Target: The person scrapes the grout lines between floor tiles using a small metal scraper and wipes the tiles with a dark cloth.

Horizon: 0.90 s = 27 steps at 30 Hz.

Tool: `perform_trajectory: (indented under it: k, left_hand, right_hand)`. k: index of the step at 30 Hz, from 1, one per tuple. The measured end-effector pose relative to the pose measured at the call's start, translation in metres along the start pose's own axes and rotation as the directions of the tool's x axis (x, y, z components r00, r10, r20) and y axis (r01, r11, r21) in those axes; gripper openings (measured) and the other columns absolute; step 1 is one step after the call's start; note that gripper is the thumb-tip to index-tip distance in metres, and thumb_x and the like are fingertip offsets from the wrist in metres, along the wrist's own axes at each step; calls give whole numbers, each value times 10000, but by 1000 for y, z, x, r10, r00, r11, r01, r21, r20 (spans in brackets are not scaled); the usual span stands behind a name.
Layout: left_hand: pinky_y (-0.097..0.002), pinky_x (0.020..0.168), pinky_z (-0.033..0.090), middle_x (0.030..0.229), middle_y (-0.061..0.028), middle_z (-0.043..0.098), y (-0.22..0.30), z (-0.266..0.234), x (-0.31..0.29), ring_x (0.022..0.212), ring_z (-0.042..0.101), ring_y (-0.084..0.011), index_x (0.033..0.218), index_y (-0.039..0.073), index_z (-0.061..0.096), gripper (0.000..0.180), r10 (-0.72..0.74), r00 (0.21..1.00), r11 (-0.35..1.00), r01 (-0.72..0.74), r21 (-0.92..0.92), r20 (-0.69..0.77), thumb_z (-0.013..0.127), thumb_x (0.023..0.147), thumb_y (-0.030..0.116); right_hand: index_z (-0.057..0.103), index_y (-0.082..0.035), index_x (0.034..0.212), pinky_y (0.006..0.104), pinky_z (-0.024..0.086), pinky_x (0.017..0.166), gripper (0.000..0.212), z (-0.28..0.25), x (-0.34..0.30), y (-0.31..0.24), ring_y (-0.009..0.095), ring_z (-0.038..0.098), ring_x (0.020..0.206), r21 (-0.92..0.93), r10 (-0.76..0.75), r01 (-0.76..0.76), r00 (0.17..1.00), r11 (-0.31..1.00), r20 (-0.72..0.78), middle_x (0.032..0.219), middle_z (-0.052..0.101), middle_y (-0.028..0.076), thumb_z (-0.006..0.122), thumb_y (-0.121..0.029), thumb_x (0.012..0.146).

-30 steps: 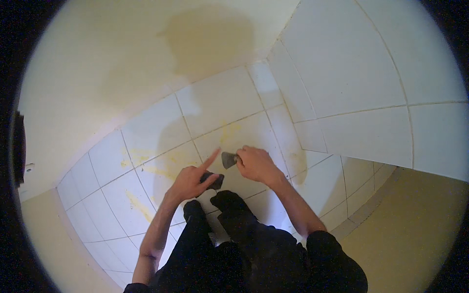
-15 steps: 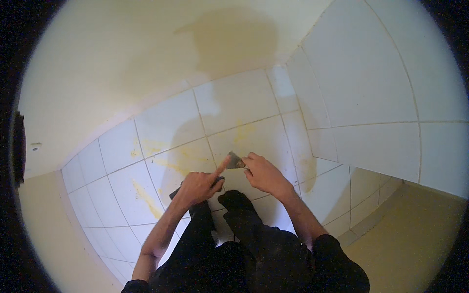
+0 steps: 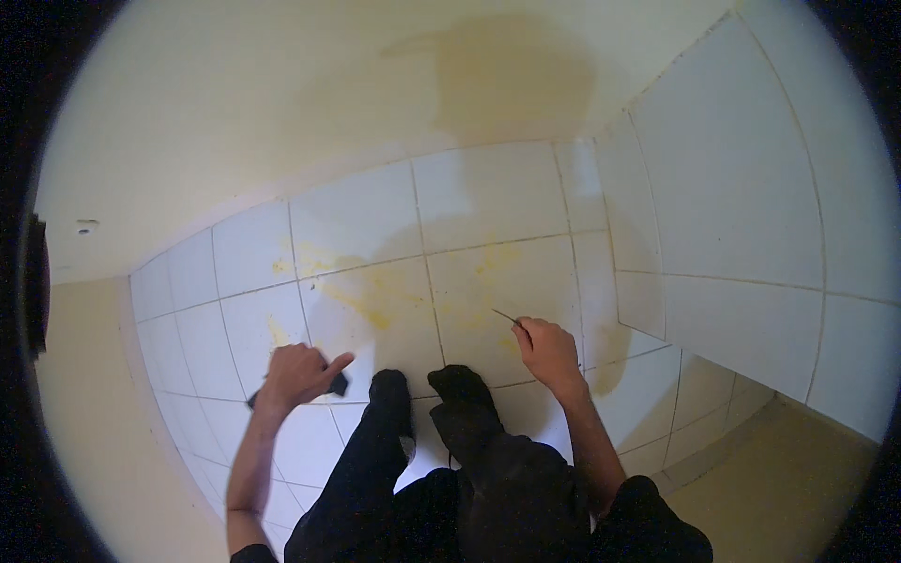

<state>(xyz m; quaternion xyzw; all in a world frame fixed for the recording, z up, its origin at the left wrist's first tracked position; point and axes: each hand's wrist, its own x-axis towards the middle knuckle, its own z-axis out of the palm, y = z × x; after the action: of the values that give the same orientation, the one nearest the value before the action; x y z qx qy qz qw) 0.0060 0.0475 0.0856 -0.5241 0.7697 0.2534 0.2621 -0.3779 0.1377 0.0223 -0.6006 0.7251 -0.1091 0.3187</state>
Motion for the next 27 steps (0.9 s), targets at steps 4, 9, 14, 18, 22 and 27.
perform_trajectory:
  k: [4,9,14,18,22,27]
  left_hand:
    - [-416,600,531,618,-152,673,-39,-27,-69,610,690,-316,656,49,727,625,-198,974,949,163,270,109,560,916,593]
    - [-413,703,541,758,-101,725,-66,-53,-194,747,711,-290,775,147,773,232,-510,850,825,441,353,131,797,628,324]
    - [-405,698,519,744,-51,721,-30,-81,-281,752,686,-254,867,209,744,230,-579,777,814,538,218,246,820,653,248]
    - [-275,573,534,586,-16,694,9,-100,-321,533,681,-144,918,174,814,300,-342,852,849,461,-258,397,815,765,432]
    - [-316,536,513,570,-84,654,62,-127,-326,484,642,-186,989,58,761,340,-213,829,764,471,-440,518,653,909,370]
    - [-325,444,490,740,-170,734,77,-123,-351,490,656,-199,1079,-70,687,354,-320,782,621,600,-505,534,607,962,254]
  right_hand:
    - [687,-49,991,463,514,707,234,2,-8,5,376,659,814,-14,-22,23,999,1000,34,899,695,155,577,-254,965]
    - [693,-65,992,462,512,698,221,10,-2,14,364,663,802,-19,-119,120,992,993,42,874,690,140,588,-256,956]
    - [689,-73,978,460,512,688,203,1,10,9,354,662,778,-12,-170,171,985,985,9,847,680,132,598,-253,951]
    - [692,-81,972,452,513,671,200,-11,20,10,344,664,757,-67,-185,185,983,980,5,834,677,126,599,-256,951]
    - [695,-90,981,448,514,661,196,-12,33,18,337,665,745,-70,-236,235,972,969,2,830,678,121,601,-259,949]
    - [694,-88,953,441,516,657,195,-11,51,19,328,667,739,-94,-257,255,966,962,-13,825,680,115,599,-259,948]
